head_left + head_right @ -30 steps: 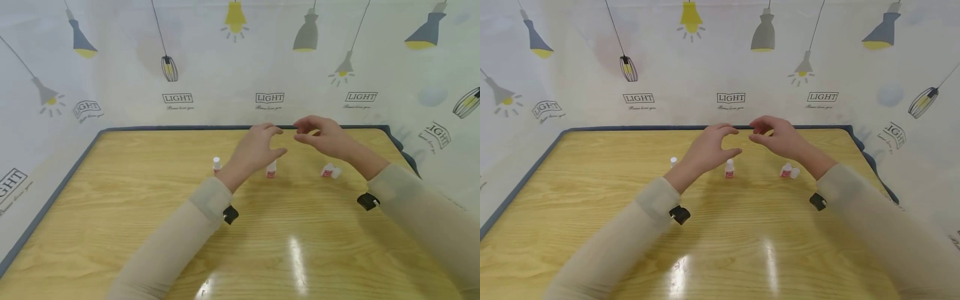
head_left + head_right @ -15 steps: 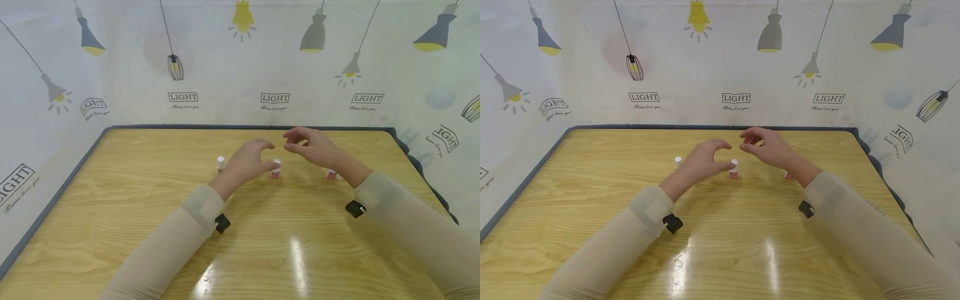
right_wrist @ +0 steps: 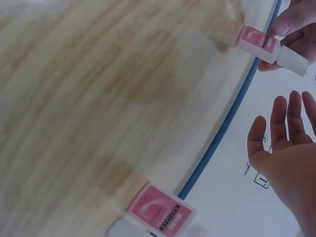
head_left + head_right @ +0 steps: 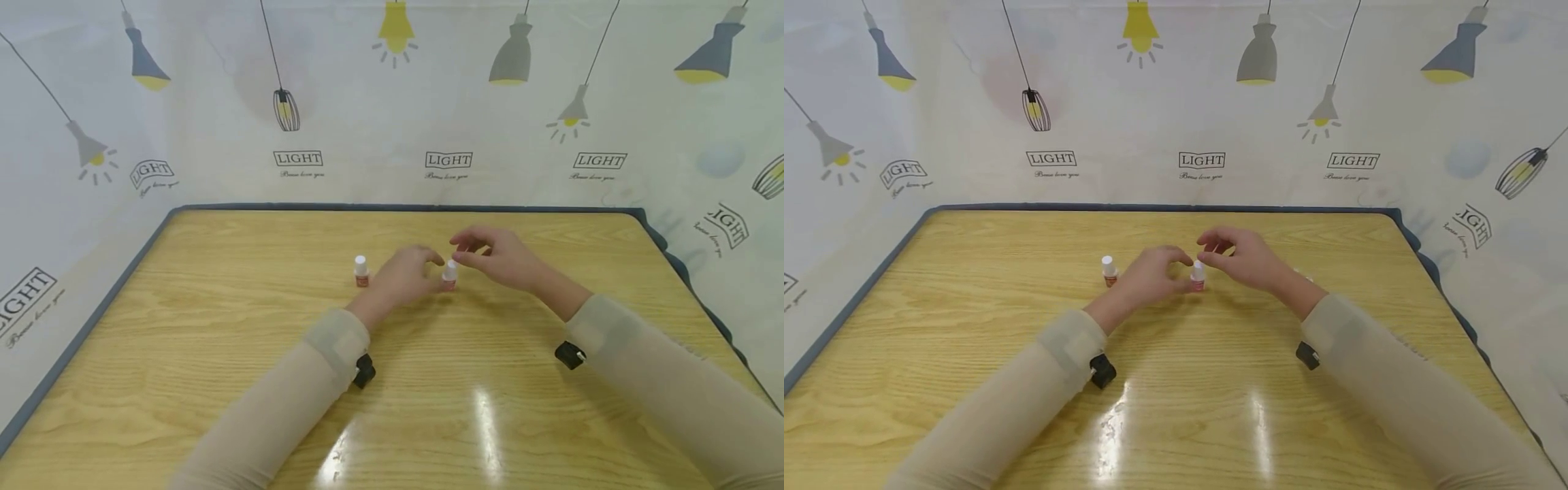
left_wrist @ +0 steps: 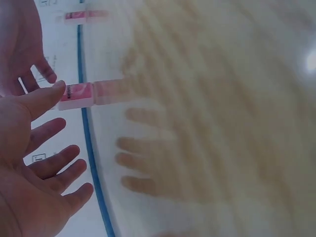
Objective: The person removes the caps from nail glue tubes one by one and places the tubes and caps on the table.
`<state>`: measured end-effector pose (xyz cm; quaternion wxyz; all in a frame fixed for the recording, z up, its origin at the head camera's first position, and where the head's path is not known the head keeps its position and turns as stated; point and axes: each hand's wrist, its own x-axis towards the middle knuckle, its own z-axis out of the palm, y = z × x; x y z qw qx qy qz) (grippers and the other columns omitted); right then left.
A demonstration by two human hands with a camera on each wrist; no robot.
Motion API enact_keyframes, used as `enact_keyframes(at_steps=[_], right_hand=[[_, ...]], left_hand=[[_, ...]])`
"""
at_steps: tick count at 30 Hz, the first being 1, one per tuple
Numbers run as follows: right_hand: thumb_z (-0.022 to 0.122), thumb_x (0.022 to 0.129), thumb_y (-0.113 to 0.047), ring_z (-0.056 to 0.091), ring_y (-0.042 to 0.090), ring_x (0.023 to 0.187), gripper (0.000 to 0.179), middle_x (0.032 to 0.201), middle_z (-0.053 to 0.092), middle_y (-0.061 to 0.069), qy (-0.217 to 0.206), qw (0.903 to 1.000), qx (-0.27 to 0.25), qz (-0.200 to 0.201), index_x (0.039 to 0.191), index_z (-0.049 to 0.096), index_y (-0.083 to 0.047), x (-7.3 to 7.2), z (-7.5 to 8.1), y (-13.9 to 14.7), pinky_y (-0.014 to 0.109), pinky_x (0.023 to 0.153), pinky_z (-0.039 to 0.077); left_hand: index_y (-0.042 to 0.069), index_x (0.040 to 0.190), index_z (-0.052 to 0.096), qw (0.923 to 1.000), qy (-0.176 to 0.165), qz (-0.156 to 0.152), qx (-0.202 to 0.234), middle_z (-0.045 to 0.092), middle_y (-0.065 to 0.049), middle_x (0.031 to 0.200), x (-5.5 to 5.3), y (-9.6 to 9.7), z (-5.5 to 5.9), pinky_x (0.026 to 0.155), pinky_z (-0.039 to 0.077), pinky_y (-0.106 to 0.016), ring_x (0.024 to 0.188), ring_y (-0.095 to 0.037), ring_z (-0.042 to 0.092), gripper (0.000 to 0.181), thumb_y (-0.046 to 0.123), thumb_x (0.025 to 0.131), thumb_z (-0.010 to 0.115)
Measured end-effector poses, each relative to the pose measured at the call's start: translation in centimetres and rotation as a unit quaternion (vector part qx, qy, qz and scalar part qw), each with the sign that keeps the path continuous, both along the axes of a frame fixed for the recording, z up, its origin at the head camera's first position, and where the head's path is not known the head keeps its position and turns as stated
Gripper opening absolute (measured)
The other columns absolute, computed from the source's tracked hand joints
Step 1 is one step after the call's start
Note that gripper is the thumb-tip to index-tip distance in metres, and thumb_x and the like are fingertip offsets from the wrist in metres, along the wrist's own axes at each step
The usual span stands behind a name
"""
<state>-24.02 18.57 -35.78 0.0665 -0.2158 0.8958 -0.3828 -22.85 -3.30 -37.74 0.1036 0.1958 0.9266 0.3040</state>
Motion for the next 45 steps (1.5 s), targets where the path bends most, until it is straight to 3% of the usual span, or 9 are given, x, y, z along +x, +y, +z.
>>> enact_keyframes(at_steps=[4, 9, 15, 20, 30, 40, 45], right_hand=[[0.069, 0.105, -0.023, 0.067, 0.024, 0.106, 0.034, 0.112, 0.075, 0.012, 0.001, 1.0000, -0.008, -0.002, 0.133, 0.069, -0.004, 0.2, -0.8, -0.1, 0.041, 0.096, 0.058], [0.073, 0.103, -0.025, 0.067, 0.022, 0.101, 0.033, 0.109, 0.075, 0.011, 0.013, 0.9996, -0.019, -0.015, 0.128, 0.072, -0.004, 0.4, -1.4, -0.2, 0.034, 0.091, 0.058], [0.077, 0.100, -0.026, 0.066, 0.022, 0.097, 0.033, 0.108, 0.073, 0.010, 0.023, 0.9989, -0.031, -0.025, 0.125, 0.073, -0.005, 0.7, -2.0, -0.3, 0.030, 0.086, 0.056], [0.078, 0.099, -0.028, 0.063, 0.022, 0.094, 0.032, 0.107, 0.072, 0.008, 0.021, 0.9988, -0.034, -0.028, 0.124, 0.074, -0.008, 0.8, -2.2, -0.3, 0.027, 0.080, 0.054], [0.078, 0.099, -0.031, 0.061, 0.022, 0.090, 0.028, 0.104, 0.071, 0.008, 0.015, 0.9991, -0.024, -0.031, 0.120, 0.075, -0.013, 0.8, -2.5, -0.1, 0.027, 0.074, 0.052], [0.078, 0.099, -0.037, 0.052, 0.019, 0.078, 0.029, 0.095, 0.063, 0.007, -0.011, 0.9974, -0.046, -0.054, 0.116, 0.076, -0.013, 1.2, -2.5, -0.1, 0.024, 0.064, 0.042], [0.078, 0.098, -0.039, 0.055, 0.014, 0.078, 0.030, 0.096, 0.057, 0.005, -0.029, 0.9967, -0.051, -0.057, 0.116, 0.076, -0.015, 1.3, -2.5, -0.4, 0.023, 0.059, 0.041]], left_hand=[[0.011, 0.131, 0.073, 0.9999, -0.003, -0.004, 0.016, 0.067, -0.009, 0.146, -0.1, 0.2, -0.7, 0.123, 0.047, -0.047, 0.142, -0.029, 0.059, 0.047, 0.040, 0.096, 0.080], [0.012, 0.127, 0.075, 0.9998, 0.002, -0.010, 0.019, 0.060, -0.011, 0.156, -0.7, 0.2, -1.3, 0.129, 0.039, -0.049, 0.152, -0.032, 0.050, 0.043, 0.041, 0.096, 0.081], [0.017, 0.122, 0.077, 0.9992, 0.000, -0.035, 0.018, 0.048, -0.010, 0.167, -1.9, -0.2, -2.4, 0.136, 0.015, -0.062, 0.163, -0.033, 0.032, 0.038, 0.044, 0.096, 0.079], [0.019, 0.120, 0.078, 0.9983, -0.011, -0.048, 0.032, 0.047, -0.007, 0.168, -2.4, -0.4, -2.9, 0.135, 0.001, -0.066, 0.165, -0.030, 0.027, 0.036, 0.046, 0.096, 0.078], [0.022, 0.120, 0.078, 0.9984, 0.001, -0.045, 0.034, 0.043, -0.002, 0.171, -2.2, -0.9, -4.0, 0.138, -0.004, -0.055, 0.167, -0.025, 0.022, 0.037, 0.050, 0.096, 0.076], [0.026, 0.120, 0.077, 0.9988, -0.002, -0.041, 0.028, 0.042, 0.001, 0.172, -1.9, -1.0, -4.0, 0.138, -0.004, -0.051, 0.167, -0.021, 0.023, 0.036, 0.054, 0.097, 0.074], [0.025, 0.121, 0.077, 0.9988, -0.017, -0.038, 0.028, 0.040, 0.002, 0.173, -1.9, -1.1, -3.9, 0.138, -0.005, -0.049, 0.168, -0.020, 0.020, 0.036, 0.052, 0.097, 0.074]])
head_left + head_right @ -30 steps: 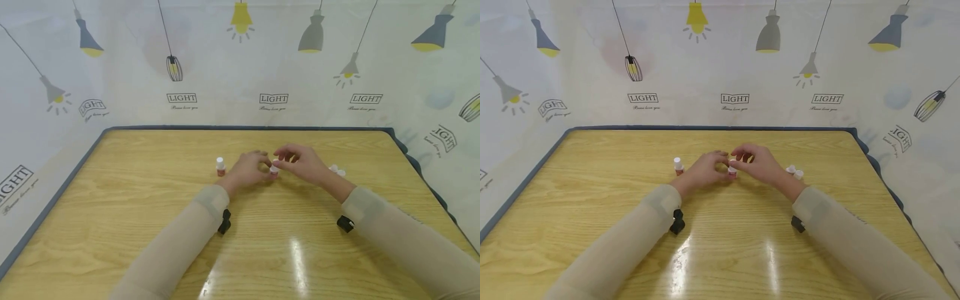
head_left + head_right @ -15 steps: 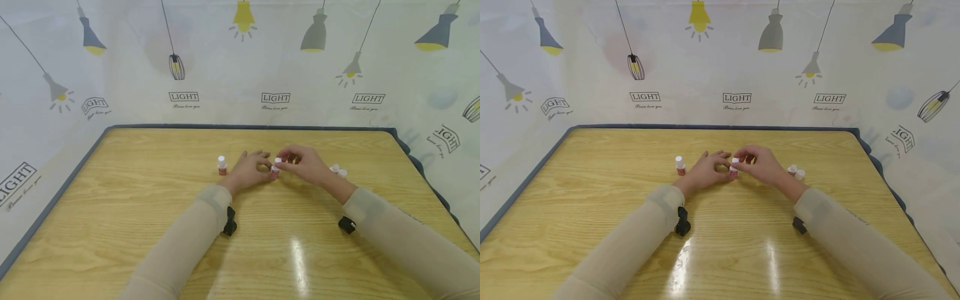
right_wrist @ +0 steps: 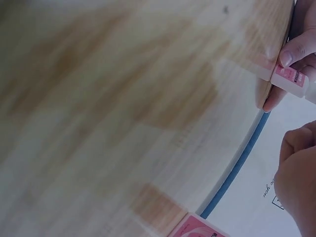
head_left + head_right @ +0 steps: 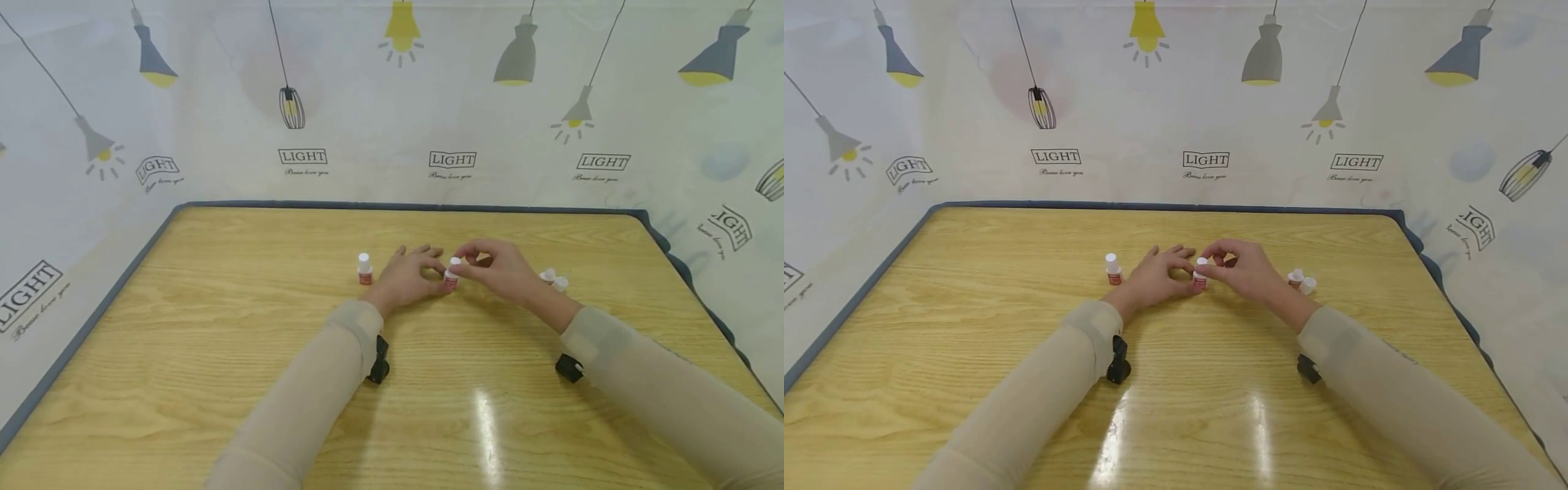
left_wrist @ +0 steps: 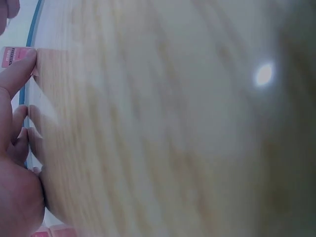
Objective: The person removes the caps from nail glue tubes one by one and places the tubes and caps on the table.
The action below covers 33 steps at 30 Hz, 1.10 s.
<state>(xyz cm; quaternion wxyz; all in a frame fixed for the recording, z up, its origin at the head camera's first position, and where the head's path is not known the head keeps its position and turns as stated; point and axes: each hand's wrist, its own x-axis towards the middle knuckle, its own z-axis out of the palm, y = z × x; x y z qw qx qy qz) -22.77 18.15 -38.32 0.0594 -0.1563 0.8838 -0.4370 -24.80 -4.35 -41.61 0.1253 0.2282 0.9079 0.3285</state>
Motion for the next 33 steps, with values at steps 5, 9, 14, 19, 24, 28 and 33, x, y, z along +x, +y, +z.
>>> enact_keyframes(at_steps=[5, 9, 14, 19, 24, 28, 33], right_hand=[[0.076, 0.100, -0.035, 0.042, 0.011, 0.066, 0.027, 0.088, 0.055, 0.004, 0.012, 0.9999, 0.012, 0.003, 0.119, 0.077, -0.015, -0.13, -0.18, 0.03, 0.024, 0.056, 0.035], [0.075, 0.102, -0.027, 0.037, 0.011, 0.062, 0.027, 0.075, 0.050, 0.001, 0.036, 0.9990, 0.024, 0.016, 0.123, 0.078, -0.011, -0.23, -0.29, 0.10, 0.026, 0.055, 0.033], [0.074, 0.102, -0.026, 0.032, 0.010, 0.058, 0.031, 0.064, 0.039, -0.003, 0.037, 0.9987, 0.025, 0.026, 0.127, 0.076, -0.008, -0.24, -0.30, 0.11, 0.026, 0.054, 0.031], [0.076, 0.100, -0.038, 0.028, 0.010, 0.053, 0.036, 0.059, 0.033, -0.008, -0.011, 0.9999, 0.011, 0.002, 0.126, 0.074, -0.013, -0.03, -0.10, 0.04, 0.024, 0.050, 0.029], [0.077, 0.098, -0.044, 0.027, 0.010, 0.053, 0.036, 0.059, 0.031, -0.009, -0.028, 0.9994, 0.010, -0.017, 0.119, 0.071, -0.015, 0.01, 0.07, -0.06, 0.024, 0.051, 0.027], [0.075, 0.101, -0.038, 0.027, 0.009, 0.053, 0.032, 0.060, 0.030, -0.008, -0.012, 0.9999, 0.011, -0.003, 0.120, 0.071, -0.014, -0.05, -0.03, -0.10, 0.025, 0.050, 0.028], [0.072, 0.104, -0.026, 0.027, 0.009, 0.052, 0.023, 0.060, 0.031, -0.007, 0.012, 0.9996, 0.009, 0.022, 0.122, 0.072, -0.012, -0.14, -0.27, -0.10, 0.025, 0.051, 0.029]], left_hand=[[0.024, 0.120, 0.077, 1.0000, -0.004, 0.002, -0.003, 0.040, 0.003, 0.172, -0.07, 0.01, 0.05, 0.138, -0.006, -0.049, 0.168, -0.020, 0.020, 0.036, 0.052, 0.097, 0.075], [0.024, 0.120, 0.077, 1.0000, -0.005, 0.003, -0.003, 0.040, 0.002, 0.173, -0.06, 0.05, 0.09, 0.138, -0.006, -0.049, 0.168, -0.020, 0.019, 0.037, 0.052, 0.096, 0.075], [0.024, 0.120, 0.077, 1.0000, -0.005, 0.006, -0.006, 0.040, 0.002, 0.173, 0.00, 0.03, 0.19, 0.138, -0.006, -0.048, 0.168, -0.020, 0.019, 0.037, 0.052, 0.097, 0.074], [0.024, 0.120, 0.077, 1.0000, -0.005, 0.005, -0.002, 0.039, 0.003, 0.173, -0.02, 0.03, 0.22, 0.138, -0.007, -0.048, 0.168, -0.020, 0.018, 0.036, 0.051, 0.096, 0.076], [0.025, 0.119, 0.077, 1.0000, -0.001, 0.002, -0.003, 0.040, 0.003, 0.173, -0.10, 0.02, 0.20, 0.138, -0.006, -0.049, 0.168, -0.020, 0.019, 0.035, 0.051, 0.096, 0.076], [0.025, 0.119, 0.078, 1.0000, 0.000, 0.004, -0.005, 0.041, 0.003, 0.172, -0.11, -0.02, 0.14, 0.138, -0.005, -0.048, 0.168, -0.019, 0.020, 0.036, 0.052, 0.097, 0.075], [0.025, 0.120, 0.077, 1.0000, 0.004, 0.004, -0.007, 0.041, 0.004, 0.172, -0.11, -0.06, 0.03, 0.139, -0.005, -0.048, 0.168, -0.019, 0.021, 0.036, 0.053, 0.097, 0.074]])
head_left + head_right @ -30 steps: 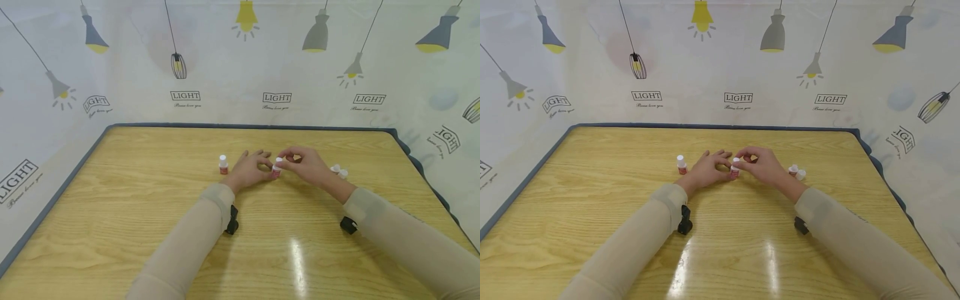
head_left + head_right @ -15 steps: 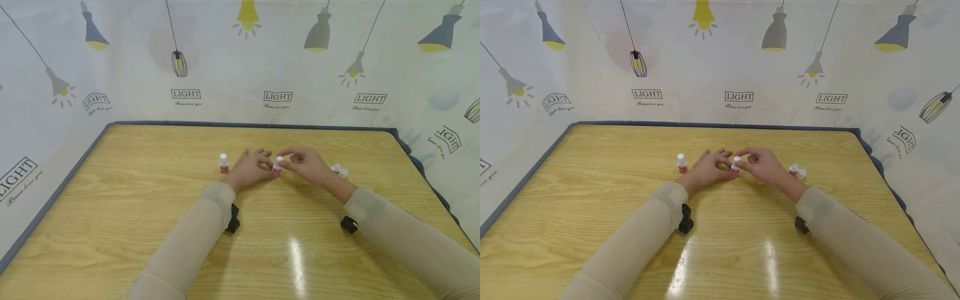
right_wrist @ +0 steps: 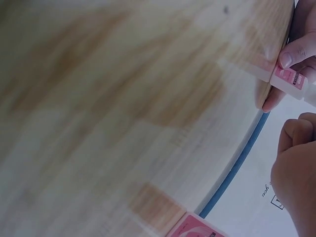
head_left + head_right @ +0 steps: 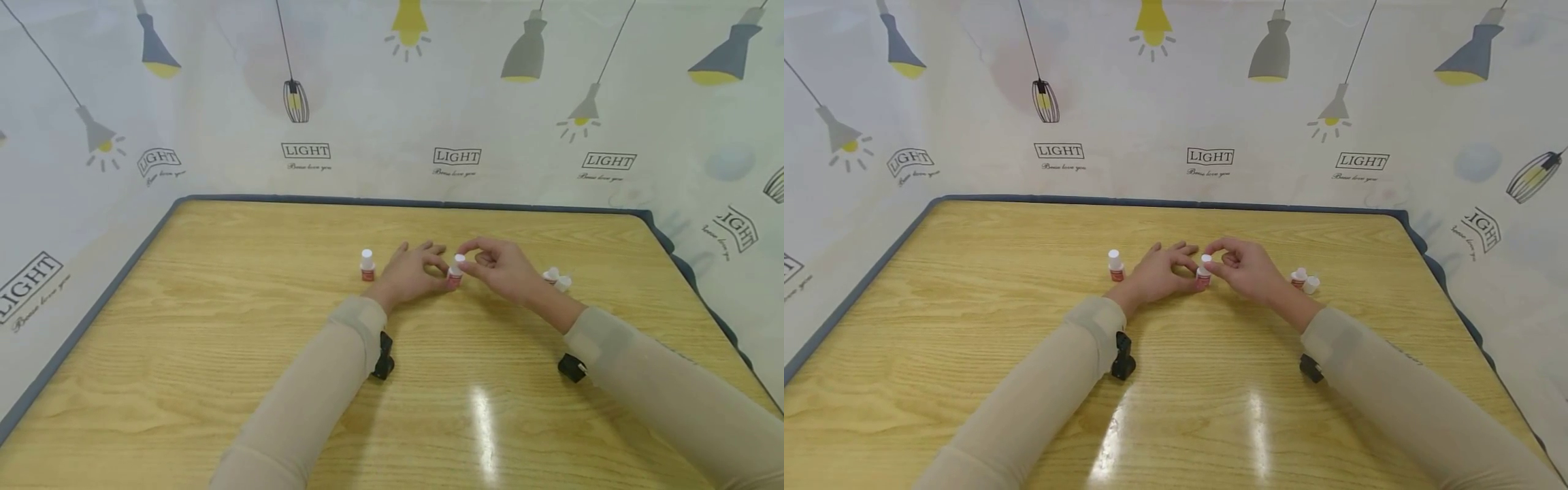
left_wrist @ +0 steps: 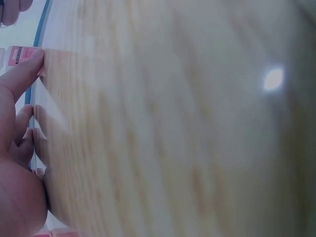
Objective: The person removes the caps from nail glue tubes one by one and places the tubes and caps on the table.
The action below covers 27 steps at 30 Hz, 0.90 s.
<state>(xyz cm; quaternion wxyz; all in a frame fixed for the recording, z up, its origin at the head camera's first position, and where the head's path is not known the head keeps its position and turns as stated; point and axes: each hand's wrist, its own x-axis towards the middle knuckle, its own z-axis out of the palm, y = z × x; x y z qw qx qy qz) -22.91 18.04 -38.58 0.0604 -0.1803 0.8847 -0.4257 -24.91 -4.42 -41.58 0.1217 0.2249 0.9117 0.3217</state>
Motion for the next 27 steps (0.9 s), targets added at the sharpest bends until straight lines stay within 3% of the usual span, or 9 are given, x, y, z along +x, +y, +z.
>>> enact_keyframes(at_steps=[5, 14, 20, 27], right_hand=[[0.072, 0.104, -0.026, 0.026, 0.009, 0.052, 0.026, 0.060, 0.031, -0.006, -0.003, 1.0000, -0.004, 0.007, 0.125, 0.071, -0.010, 0.06, 0.00, -0.06, 0.025, 0.051, 0.029], [0.076, 0.099, -0.043, 0.027, 0.009, 0.053, 0.039, 0.062, 0.033, -0.006, -0.035, 0.9991, -0.006, -0.022, 0.122, 0.068, -0.013, 0.09, -0.01, -0.25, 0.025, 0.051, 0.029], [0.076, 0.100, -0.039, 0.030, 0.008, 0.054, 0.034, 0.065, 0.034, -0.005, -0.024, 0.9993, -0.004, -0.028, 0.119, 0.067, -0.012, 0.24, 0.12, -0.31, 0.025, 0.052, 0.030], [0.073, 0.104, -0.028, 0.029, 0.008, 0.054, 0.025, 0.066, 0.035, -0.004, -0.004, 0.9999, -0.008, -0.007, 0.121, 0.068, -0.011, 0.20, 0.02, -0.30, 0.026, 0.052, 0.032]], left_hand=[[0.025, 0.118, 0.077, 1.0000, -0.003, 0.001, 0.005, 0.041, 0.004, 0.172, 0.02, -0.06, -0.05, 0.139, -0.005, -0.048, 0.168, -0.019, 0.020, 0.035, 0.053, 0.097, 0.075], [0.027, 0.117, 0.079, 1.0000, 0.000, 0.001, 0.010, 0.043, 0.003, 0.171, -0.13, -0.02, -0.25, 0.139, -0.004, -0.048, 0.167, -0.019, 0.022, 0.034, 0.054, 0.097, 0.074], [0.027, 0.118, 0.078, 1.0000, 0.000, 0.000, 0.007, 0.042, 0.003, 0.172, -0.11, 0.04, -0.11, 0.139, -0.004, -0.048, 0.167, -0.019, 0.021, 0.035, 0.055, 0.096, 0.074], [0.027, 0.117, 0.078, 1.0000, 0.002, 0.002, 0.004, 0.041, 0.004, 0.172, -0.13, -0.04, -0.11, 0.139, -0.004, -0.048, 0.167, -0.019, 0.021, 0.034, 0.054, 0.096, 0.075]])
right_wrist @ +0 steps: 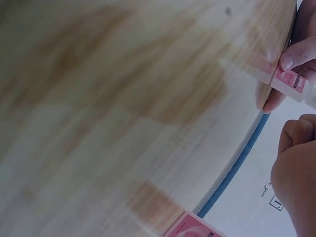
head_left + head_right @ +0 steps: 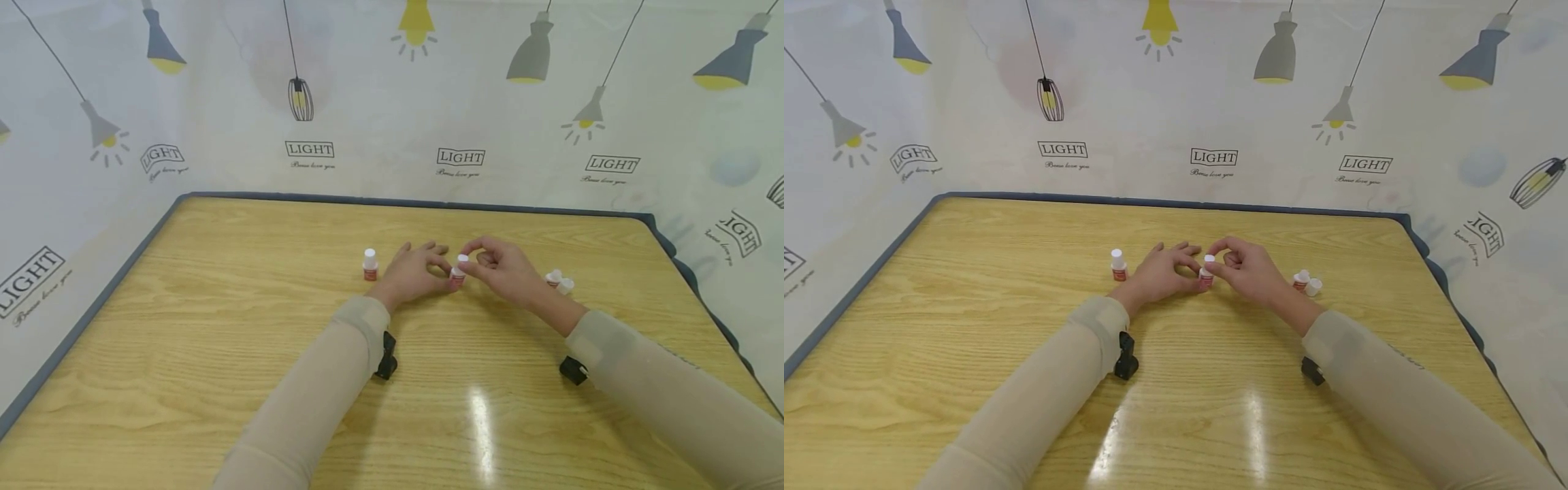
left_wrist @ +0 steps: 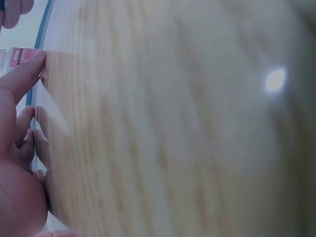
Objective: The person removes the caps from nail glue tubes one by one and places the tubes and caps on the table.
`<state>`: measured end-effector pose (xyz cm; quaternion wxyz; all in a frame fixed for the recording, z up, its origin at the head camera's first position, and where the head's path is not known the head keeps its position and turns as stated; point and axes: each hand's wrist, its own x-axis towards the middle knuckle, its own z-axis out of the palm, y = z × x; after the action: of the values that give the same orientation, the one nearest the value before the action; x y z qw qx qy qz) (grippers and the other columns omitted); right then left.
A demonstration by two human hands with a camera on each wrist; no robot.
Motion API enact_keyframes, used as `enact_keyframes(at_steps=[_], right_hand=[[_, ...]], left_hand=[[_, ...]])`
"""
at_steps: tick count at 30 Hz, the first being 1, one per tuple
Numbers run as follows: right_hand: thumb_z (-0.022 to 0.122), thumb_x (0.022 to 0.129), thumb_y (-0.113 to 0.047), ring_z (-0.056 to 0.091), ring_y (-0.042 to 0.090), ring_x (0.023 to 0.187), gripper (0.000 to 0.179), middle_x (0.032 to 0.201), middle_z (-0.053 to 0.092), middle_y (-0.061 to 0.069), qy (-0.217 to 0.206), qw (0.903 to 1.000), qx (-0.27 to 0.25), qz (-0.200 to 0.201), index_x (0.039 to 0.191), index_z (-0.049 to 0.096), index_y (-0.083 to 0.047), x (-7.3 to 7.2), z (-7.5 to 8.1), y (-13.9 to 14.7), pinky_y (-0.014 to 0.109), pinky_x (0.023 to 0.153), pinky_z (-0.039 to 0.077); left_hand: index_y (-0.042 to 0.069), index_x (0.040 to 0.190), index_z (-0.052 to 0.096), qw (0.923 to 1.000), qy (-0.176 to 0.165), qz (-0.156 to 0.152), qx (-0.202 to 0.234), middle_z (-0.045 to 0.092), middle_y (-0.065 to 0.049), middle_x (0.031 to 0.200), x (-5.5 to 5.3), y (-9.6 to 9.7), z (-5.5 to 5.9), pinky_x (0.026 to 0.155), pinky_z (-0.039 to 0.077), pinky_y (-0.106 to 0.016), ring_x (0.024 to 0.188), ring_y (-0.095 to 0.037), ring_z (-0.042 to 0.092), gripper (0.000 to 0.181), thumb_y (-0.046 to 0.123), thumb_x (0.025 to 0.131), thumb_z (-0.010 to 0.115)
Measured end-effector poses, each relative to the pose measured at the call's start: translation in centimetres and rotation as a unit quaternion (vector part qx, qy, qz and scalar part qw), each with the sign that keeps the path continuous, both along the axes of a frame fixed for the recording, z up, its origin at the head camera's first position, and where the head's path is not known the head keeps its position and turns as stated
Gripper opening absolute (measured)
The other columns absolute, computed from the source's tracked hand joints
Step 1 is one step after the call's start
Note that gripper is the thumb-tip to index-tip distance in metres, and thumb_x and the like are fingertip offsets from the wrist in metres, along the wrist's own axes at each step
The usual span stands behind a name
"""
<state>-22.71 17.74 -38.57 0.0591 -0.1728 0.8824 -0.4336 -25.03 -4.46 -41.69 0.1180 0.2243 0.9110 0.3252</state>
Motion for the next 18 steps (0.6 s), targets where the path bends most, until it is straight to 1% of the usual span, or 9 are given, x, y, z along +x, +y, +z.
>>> enact_keyframes(at_steps=[5, 9, 11, 16, 18], right_hand=[[0.070, 0.105, -0.023, 0.028, 0.008, 0.054, 0.025, 0.065, 0.035, -0.003, 0.019, 0.9998, -0.001, 0.012, 0.125, 0.069, -0.008, -0.01, -0.13, 0.06, 0.026, 0.052, 0.031], [0.069, 0.105, -0.022, 0.027, 0.008, 0.054, 0.027, 0.064, 0.034, -0.004, 0.019, 0.9997, -0.003, 0.017, 0.127, 0.070, -0.006, 0.01, -0.07, 0.09, 0.025, 0.053, 0.030], [0.071, 0.105, -0.026, 0.027, 0.009, 0.055, 0.029, 0.065, 0.034, -0.004, 0.010, 0.9999, -0.004, 0.012, 0.127, 0.070, -0.008, 0.03, -0.04, 0.09, 0.025, 0.053, 0.030], [0.076, 0.100, -0.042, 0.031, 0.010, 0.056, 0.039, 0.067, 0.036, -0.004, -0.021, 0.9997, 0.000, -0.012, 0.125, 0.068, -0.014, 0.14, 0.13, -0.01, 0.026, 0.053, 0.031], [0.077, 0.098, -0.045, 0.031, 0.010, 0.056, 0.040, 0.067, 0.036, -0.004, -0.027, 0.9995, 0.001, -0.018, 0.123, 0.067, -0.015, 0.23, 0.25, -0.06, 0.026, 0.053, 0.032]], left_hand=[[0.027, 0.116, 0.078, 1.0000, 0.001, 0.002, 0.005, 0.042, 0.003, 0.171, 0.02, -0.01, 0.00, 0.139, -0.003, -0.048, 0.167, -0.019, 0.022, 0.034, 0.053, 0.096, 0.075], [0.027, 0.116, 0.078, 1.0000, 0.001, 0.001, 0.005, 0.042, 0.003, 0.171, -0.03, -0.04, -0.04, 0.139, -0.003, -0.049, 0.167, -0.019, 0.022, 0.034, 0.054, 0.096, 0.075], [0.027, 0.117, 0.078, 1.0000, 0.000, 0.000, 0.006, 0.042, 0.003, 0.171, -0.01, -0.06, -0.01, 0.139, -0.004, -0.048, 0.167, -0.019, 0.022, 0.035, 0.054, 0.096, 0.075], [0.026, 0.118, 0.079, 0.9999, -0.003, -0.003, 0.009, 0.042, 0.003, 0.171, 0.08, -0.08, 0.07, 0.139, -0.004, -0.048, 0.168, -0.019, 0.021, 0.036, 0.054, 0.097, 0.075], [0.026, 0.118, 0.079, 0.9999, -0.002, -0.003, 0.010, 0.043, 0.002, 0.171, 0.09, -0.06, 0.05, 0.139, -0.004, -0.049, 0.167, -0.019, 0.021, 0.036, 0.054, 0.097, 0.074]])
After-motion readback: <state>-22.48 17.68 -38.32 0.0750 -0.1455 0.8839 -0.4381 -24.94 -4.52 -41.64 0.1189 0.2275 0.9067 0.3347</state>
